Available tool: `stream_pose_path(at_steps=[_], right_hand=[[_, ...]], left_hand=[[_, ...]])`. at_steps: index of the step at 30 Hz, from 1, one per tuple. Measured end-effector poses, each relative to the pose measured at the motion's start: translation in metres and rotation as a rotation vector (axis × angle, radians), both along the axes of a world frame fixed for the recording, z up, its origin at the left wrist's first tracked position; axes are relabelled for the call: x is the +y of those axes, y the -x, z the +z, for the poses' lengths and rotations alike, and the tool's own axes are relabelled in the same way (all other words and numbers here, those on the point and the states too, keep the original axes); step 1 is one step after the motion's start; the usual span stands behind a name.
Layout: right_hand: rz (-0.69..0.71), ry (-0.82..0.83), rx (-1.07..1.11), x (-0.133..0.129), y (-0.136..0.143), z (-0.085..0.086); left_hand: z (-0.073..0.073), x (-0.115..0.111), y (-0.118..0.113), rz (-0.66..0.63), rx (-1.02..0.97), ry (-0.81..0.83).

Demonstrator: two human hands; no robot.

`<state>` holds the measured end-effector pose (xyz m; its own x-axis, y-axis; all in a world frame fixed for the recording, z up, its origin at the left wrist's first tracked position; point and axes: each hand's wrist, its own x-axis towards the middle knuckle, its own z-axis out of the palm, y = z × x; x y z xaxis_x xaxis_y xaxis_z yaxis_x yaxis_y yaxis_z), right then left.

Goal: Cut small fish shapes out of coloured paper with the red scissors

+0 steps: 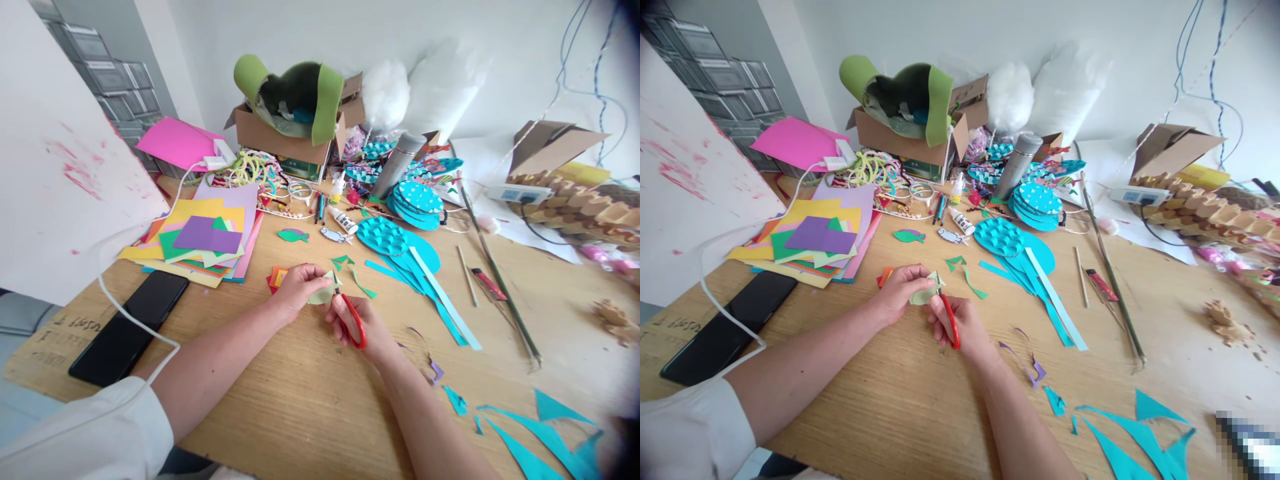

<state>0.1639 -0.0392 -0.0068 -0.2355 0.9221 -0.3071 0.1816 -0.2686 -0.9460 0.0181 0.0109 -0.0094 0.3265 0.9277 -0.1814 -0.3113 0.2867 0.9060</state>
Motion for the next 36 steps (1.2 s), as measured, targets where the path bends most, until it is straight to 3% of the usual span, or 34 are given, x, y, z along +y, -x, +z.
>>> stream_pose_path(at_steps=[36], right_hand=[[-0.013,-0.001,0.007,0.0,0.0024,-0.0002]], left_hand=[[0.0004,-0.0006,-0.0002,-0.018,-0.036,0.006]])
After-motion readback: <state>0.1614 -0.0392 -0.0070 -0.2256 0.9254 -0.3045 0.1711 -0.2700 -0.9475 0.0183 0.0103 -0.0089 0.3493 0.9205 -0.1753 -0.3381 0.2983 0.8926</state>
